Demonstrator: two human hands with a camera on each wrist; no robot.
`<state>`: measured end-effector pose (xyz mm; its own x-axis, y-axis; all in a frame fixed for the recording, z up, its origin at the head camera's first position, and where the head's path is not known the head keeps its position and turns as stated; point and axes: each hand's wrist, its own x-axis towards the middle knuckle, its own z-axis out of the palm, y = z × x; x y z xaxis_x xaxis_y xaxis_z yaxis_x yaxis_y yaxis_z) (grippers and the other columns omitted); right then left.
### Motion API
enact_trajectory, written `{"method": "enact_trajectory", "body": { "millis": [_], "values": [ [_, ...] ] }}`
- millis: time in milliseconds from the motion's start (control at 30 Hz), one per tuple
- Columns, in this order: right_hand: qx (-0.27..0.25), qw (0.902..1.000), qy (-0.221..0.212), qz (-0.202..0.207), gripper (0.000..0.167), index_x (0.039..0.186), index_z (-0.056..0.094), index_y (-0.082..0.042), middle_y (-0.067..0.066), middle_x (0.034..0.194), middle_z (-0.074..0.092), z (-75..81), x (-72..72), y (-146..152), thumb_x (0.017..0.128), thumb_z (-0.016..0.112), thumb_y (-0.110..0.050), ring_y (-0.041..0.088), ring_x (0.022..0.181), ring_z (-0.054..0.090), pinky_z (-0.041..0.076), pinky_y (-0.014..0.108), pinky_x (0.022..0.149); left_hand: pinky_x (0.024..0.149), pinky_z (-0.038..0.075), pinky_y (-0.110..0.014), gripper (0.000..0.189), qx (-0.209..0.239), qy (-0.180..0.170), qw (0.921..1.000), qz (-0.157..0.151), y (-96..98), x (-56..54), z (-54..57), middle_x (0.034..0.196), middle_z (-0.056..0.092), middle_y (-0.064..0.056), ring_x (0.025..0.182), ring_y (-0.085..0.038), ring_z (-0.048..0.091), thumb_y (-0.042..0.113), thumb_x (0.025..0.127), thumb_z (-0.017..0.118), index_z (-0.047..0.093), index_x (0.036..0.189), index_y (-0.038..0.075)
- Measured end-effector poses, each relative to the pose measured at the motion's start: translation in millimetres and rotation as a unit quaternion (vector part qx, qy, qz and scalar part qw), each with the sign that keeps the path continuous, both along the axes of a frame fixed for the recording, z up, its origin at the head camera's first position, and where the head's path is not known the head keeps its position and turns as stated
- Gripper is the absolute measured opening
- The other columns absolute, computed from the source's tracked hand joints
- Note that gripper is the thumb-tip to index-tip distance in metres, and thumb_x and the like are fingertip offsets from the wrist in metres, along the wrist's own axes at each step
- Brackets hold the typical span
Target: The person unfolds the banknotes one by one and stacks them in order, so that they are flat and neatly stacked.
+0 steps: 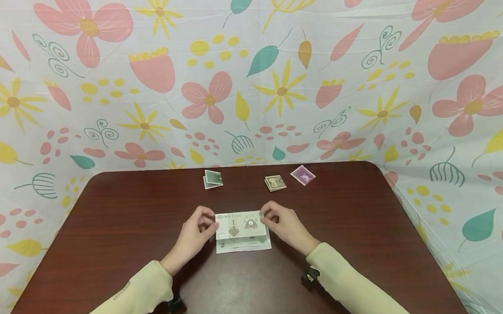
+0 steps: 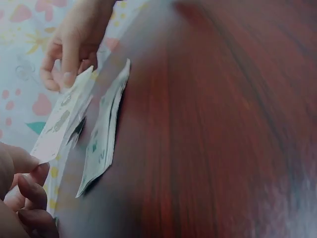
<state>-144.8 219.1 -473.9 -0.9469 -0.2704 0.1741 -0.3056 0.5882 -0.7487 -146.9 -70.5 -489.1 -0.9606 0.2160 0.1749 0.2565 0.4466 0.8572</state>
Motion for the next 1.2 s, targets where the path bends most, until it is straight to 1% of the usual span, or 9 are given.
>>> {"method": "enact_trajectory", "body": {
  "millis": [100, 133, 267, 400, 500, 733, 833, 1000, 1200],
  "values": [
    [0.027, 0.9996, 0.01, -0.001, 0.01, 0.099, 0.072, -0.014, -0.007, 0.084, 0.072, -0.6, 0.8, 0, 0.094, 0.075, -0.006, 0.008, 0.077, 0.063, 0.05, 0.026, 0.07, 0.057, 0.042, -0.026, 0.019, -0.034, 0.029, 0.999, -0.006, 0.3, 2.4, 0.7, 0.084, 0.074, 0.005, 0.056, -0.005, 0.048, 0.007, 0.093, 0.075, 0.062, 0.105, 0.015],
    [0.033, 0.9994, 0.01, -0.001, 0.01, 0.098, 0.073, -0.013, -0.007, 0.084, 0.072, -0.9, 1.0, 0, 0.094, 0.076, -0.005, 0.008, 0.077, 0.063, 0.05, 0.026, 0.071, 0.057, 0.042, -0.026, 0.02, -0.043, 0.035, 0.9984, -0.006, 0.4, 3.3, 1.5, 0.084, 0.074, 0.005, 0.056, -0.005, 0.048, 0.008, 0.093, 0.075, 0.061, 0.105, 0.015],
    [0.043, 0.9991, -0.002, -0.001, 0.009, 0.099, 0.074, -0.012, -0.006, 0.084, 0.072, -2.1, 1.5, 1, 0.093, 0.076, -0.005, 0.009, 0.076, 0.061, 0.049, 0.026, 0.069, 0.058, 0.042, -0.027, 0.023, -0.077, 0.048, 0.9959, -0.005, 1.1, 6.3, 4.9, 0.085, 0.074, 0.007, 0.058, -0.003, 0.05, 0.01, 0.093, 0.077, 0.061, 0.108, 0.017],
    [0.051, 0.9986, -0.012, 0.012, 0.011, 0.101, 0.073, -0.011, -0.005, 0.085, 0.072, -2.7, 2.2, 2, 0.093, 0.075, -0.005, 0.008, 0.073, 0.058, 0.047, 0.025, 0.066, 0.059, 0.044, -0.026, 0.013, -0.108, 0.055, 0.9925, -0.013, 1.3, 7.4, 5.7, 0.086, 0.073, 0.007, 0.062, -0.003, 0.052, 0.011, 0.093, 0.076, 0.067, 0.1, 0.017],
    [0.056, 0.998, -0.018, 0.02, 0.011, 0.102, 0.073, -0.011, -0.005, 0.084, 0.071, -2.4, 3.0, 2, 0.092, 0.075, -0.005, 0.007, 0.073, 0.057, 0.047, 0.025, 0.066, 0.059, 0.044, -0.026, 0.01, -0.123, 0.055, 0.9907, -0.023, 0.9, 7.4, 5.0, 0.084, 0.072, 0.006, 0.063, -0.003, 0.052, 0.011, 0.092, 0.077, 0.07, 0.095, 0.017],
    [0.076, 0.996, -0.03, 0.034, 0.01, 0.1, 0.071, -0.012, -0.007, 0.083, 0.068, -4.0, 4.5, 3, 0.093, 0.074, -0.005, 0.007, 0.073, 0.057, 0.048, 0.025, 0.067, 0.061, 0.045, -0.027, 0.011, -0.138, 0.049, 0.9884, -0.041, -0.7, 4.6, 0.8, 0.084, 0.073, 0.007, 0.064, -0.004, 0.053, 0.01, 0.089, 0.079, 0.072, 0.095, 0.017],
    [0.083, 0.9952, -0.031, 0.042, 0.009, 0.099, 0.071, -0.012, -0.007, 0.082, 0.067, -4.9, 5.1, 2, 0.094, 0.073, -0.006, 0.006, 0.072, 0.056, 0.048, 0.025, 0.067, 0.063, 0.047, -0.029, 0.01, -0.147, 0.044, 0.9871, -0.046, -1.3, 4.0, 0.1, 0.085, 0.074, 0.007, 0.067, -0.006, 0.057, 0.01, 0.09, 0.078, 0.073, 0.095, 0.017],
    [0.094, 0.9939, -0.028, 0.05, 0.007, 0.099, 0.071, -0.011, -0.007, 0.081, 0.066, -6.8, 5.3, 0, 0.094, 0.073, -0.006, 0.005, 0.073, 0.057, 0.049, 0.025, 0.068, 0.067, 0.05, -0.033, 0.009, -0.167, 0.037, 0.9841, -0.049, -1.6, 4.5, 1.2, 0.084, 0.073, 0.006, 0.074, -0.013, 0.066, 0.011, 0.09, 0.077, 0.073, 0.094, 0.017],
    [0.106, 0.9928, -0.027, 0.049, 0.007, 0.098, 0.071, -0.012, -0.008, 0.081, 0.066, -10.2, 4.4, -3, 0.094, 0.073, -0.007, 0.004, 0.071, 0.055, 0.048, 0.025, 0.067, 0.066, 0.05, -0.034, 0.008, -0.18, 0.04, 0.9818, -0.045, -1.1, 4.9, 2.2, 0.083, 0.073, 0.007, 0.076, -0.015, 0.069, 0.011, 0.09, 0.078, 0.073, 0.094, 0.017]
  ]
}}
